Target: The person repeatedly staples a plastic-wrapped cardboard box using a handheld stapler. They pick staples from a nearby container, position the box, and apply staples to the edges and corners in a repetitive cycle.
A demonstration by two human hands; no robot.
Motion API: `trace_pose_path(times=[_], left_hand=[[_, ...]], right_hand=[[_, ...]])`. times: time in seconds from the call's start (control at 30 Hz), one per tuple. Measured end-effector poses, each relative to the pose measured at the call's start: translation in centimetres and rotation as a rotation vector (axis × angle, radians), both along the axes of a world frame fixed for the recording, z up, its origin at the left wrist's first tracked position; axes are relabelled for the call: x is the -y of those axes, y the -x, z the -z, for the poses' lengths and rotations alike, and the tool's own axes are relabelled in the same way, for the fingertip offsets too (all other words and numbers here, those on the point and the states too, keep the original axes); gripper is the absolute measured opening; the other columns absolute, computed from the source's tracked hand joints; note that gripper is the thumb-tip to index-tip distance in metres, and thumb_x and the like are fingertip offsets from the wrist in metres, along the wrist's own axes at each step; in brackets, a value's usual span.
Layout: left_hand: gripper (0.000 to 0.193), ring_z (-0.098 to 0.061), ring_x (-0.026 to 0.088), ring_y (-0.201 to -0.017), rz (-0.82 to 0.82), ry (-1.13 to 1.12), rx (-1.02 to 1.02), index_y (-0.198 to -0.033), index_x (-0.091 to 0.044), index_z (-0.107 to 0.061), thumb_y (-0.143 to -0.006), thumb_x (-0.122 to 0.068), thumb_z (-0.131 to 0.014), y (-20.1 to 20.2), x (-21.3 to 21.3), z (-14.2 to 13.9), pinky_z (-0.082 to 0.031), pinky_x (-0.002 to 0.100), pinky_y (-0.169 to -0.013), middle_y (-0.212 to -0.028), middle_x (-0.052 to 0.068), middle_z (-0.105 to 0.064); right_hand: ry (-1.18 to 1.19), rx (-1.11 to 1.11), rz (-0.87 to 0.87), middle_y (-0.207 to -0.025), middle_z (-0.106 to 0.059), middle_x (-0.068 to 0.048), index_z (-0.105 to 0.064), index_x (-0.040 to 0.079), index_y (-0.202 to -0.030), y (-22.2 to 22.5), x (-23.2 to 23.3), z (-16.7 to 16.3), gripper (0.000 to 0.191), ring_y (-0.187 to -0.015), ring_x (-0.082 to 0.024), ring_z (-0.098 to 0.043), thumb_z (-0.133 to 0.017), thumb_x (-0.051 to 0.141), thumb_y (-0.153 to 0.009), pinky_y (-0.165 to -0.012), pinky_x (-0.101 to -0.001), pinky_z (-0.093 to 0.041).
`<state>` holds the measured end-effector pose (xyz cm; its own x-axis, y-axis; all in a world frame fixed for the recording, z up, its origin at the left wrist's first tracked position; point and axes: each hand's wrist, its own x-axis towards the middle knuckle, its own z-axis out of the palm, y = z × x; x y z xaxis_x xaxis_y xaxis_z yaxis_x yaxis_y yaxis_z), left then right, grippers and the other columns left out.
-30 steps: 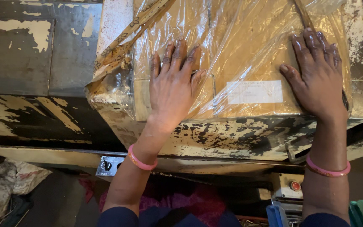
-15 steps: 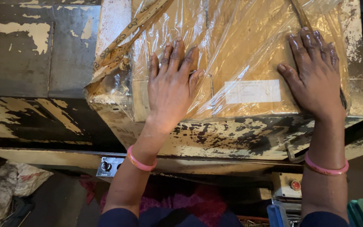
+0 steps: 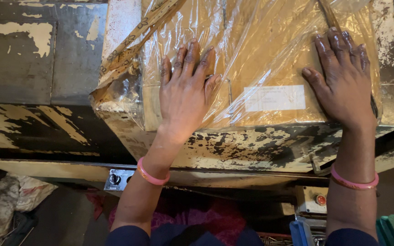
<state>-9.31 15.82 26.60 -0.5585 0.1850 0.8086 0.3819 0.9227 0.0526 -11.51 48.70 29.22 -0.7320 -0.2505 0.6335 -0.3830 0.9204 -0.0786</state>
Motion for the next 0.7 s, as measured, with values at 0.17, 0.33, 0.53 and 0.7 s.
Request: trace_pose_path(times=[0.17, 0.33, 0.53, 0.7], left_hand=[[0.052, -0.048, 0.039, -0.144, 0.000, -0.001, 0.006, -0.151, -0.011, -0.054, -0.107, -0.040, -0.057, 0.08, -0.02, 0.06, -0.029, 0.057, -0.124, -0.154, 0.019, -0.051], [0.051, -0.048, 0.038, -0.144, 0.006, -0.003, -0.014, -0.150, -0.012, -0.054, -0.107, -0.040, -0.058, 0.12, -0.08, 0.15, -0.029, 0.057, -0.123, -0.154, 0.019, -0.052], [0.051, -0.048, 0.039, -0.144, 0.011, -0.009, -0.011, -0.149, -0.011, -0.055, -0.107, -0.040, -0.058, 0.04, -0.16, 0.11, -0.029, 0.058, -0.122, -0.152, 0.019, -0.053], [0.051, -0.048, 0.039, -0.143, 0.018, -0.016, -0.003, -0.149, -0.010, -0.055, -0.107, -0.040, -0.058, -0.04, -0.19, 0.04, -0.029, 0.058, -0.123, -0.153, 0.019, -0.053]], right_hand=[[0.005, -0.003, 0.001, -0.170, -0.031, -0.017, -0.042, 0.013, -0.161, -0.07, 0.09, -0.08, 0.072, -0.157, -0.037, -0.023, -0.040, 0.062, -0.109, -0.127, -0.0549, -0.012], [-0.005, -0.010, -0.009, -0.170, -0.032, -0.017, -0.041, 0.013, -0.164, -0.24, 0.05, -0.08, 0.072, -0.159, -0.037, -0.024, -0.039, 0.061, -0.110, -0.128, -0.0550, -0.012], [0.004, -0.012, -0.007, -0.170, -0.032, -0.018, -0.041, 0.014, -0.163, -0.33, 0.01, -0.04, 0.072, -0.157, -0.038, -0.024, -0.039, 0.062, -0.109, -0.127, -0.0551, -0.012], [0.008, -0.010, -0.007, -0.170, -0.032, -0.017, -0.041, 0.014, -0.163, -0.34, 0.01, -0.02, 0.072, -0.158, -0.038, -0.024, -0.039, 0.062, -0.110, -0.127, -0.0553, -0.012]])
